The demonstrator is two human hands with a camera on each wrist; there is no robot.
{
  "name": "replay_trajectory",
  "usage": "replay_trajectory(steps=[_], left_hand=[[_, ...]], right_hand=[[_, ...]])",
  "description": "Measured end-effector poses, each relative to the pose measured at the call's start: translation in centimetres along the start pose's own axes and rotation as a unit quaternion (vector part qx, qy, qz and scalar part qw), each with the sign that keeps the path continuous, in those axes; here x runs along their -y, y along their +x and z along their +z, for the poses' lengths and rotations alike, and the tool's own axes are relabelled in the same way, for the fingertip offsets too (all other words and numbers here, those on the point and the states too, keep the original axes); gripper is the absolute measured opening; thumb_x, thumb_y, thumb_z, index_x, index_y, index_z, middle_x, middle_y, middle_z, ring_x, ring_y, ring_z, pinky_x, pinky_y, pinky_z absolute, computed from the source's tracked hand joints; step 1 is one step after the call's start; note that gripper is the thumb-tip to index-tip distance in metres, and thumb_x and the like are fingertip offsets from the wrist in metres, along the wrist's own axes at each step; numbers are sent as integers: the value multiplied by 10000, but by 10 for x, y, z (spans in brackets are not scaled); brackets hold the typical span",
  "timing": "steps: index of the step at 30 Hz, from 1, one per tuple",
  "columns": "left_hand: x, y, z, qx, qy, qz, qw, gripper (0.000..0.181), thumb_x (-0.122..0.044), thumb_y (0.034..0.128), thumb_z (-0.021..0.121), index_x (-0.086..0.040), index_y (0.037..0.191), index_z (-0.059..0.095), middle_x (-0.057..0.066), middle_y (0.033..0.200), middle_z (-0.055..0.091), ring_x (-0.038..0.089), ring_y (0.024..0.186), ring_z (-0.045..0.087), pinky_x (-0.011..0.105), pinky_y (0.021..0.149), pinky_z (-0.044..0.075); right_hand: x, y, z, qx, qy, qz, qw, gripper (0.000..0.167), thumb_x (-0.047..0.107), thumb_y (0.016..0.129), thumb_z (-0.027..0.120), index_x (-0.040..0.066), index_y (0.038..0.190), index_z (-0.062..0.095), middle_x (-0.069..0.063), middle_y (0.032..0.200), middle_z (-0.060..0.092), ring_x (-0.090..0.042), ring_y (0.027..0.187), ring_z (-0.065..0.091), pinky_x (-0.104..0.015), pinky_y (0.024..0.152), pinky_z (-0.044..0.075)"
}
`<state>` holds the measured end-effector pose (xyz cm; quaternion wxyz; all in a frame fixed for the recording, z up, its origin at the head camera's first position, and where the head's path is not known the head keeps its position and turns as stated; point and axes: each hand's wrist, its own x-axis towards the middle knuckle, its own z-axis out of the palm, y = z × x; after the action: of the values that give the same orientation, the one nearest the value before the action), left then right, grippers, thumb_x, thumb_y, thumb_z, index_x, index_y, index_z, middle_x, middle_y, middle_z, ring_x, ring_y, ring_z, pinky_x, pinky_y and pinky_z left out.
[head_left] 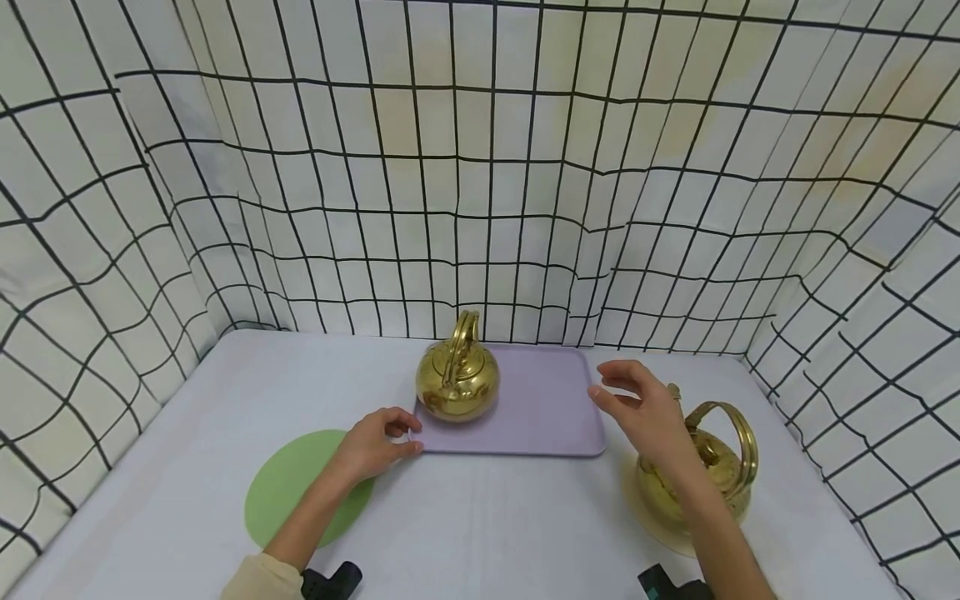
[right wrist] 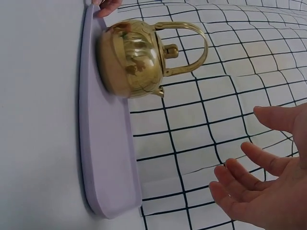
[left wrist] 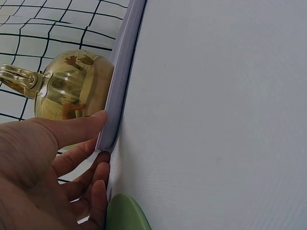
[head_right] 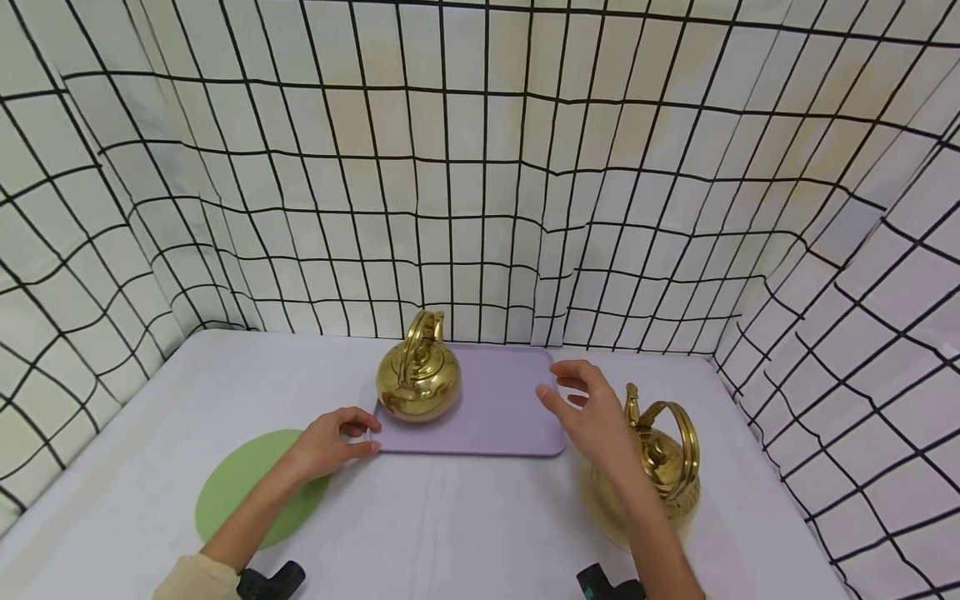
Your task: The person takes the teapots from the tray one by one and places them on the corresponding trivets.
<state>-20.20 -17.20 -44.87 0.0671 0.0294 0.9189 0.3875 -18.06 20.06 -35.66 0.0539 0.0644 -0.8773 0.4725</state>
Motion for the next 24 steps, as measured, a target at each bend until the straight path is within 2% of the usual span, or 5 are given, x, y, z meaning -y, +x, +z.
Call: replay_trajectory(steps=[3, 9, 14, 24], left_hand=[[0, -1, -1, -3, -4, 14, 10000, 231, -179, 883, 818, -125, 1091, 732, 87, 1146, 719, 247, 1100, 649, 480, 951, 526], [0, -1, -2, -27, 0, 2, 10000, 234, -180, 881, 819, -125, 1090, 732, 89, 1146, 718, 248, 1098, 649, 481, 949, 527], [0, -3, -4, -42, 29, -35, 10000, 233, -182, 884, 818, -125, 1094, 733, 91, 1152, 717, 253, 1104, 648, 481, 951, 526], [-1, -2, -2, -1, 2, 16, 10000, 248, -193, 880, 828, -120, 1097, 735, 91, 1151, 721, 251, 1108, 651, 482, 964, 527]], right_hand=[[-5, 3, 8, -7, 32, 77, 10000, 479, 308, 1012, 695, 27, 1377, 564, -152, 1433, 602, -340, 1390, 556, -519, 1146, 484], [-13, 9, 21, 57, 46, 293, 9995, 490, 294, 1011, 694, 29, 1397, 550, -167, 1488, 553, -358, 1437, 509, -520, 1178, 453], [-23, 12, 36, 155, 66, 433, 9989, 530, 275, 1004, 701, 28, 1436, 518, -189, 1542, 487, -388, 1470, 460, -565, 1204, 401], [-46, 12, 58, 334, -265, 950, 9946, 648, 340, 970, 724, 46, 1490, 474, -247, 1618, 357, -469, 1523, 338, -640, 1242, 301]])
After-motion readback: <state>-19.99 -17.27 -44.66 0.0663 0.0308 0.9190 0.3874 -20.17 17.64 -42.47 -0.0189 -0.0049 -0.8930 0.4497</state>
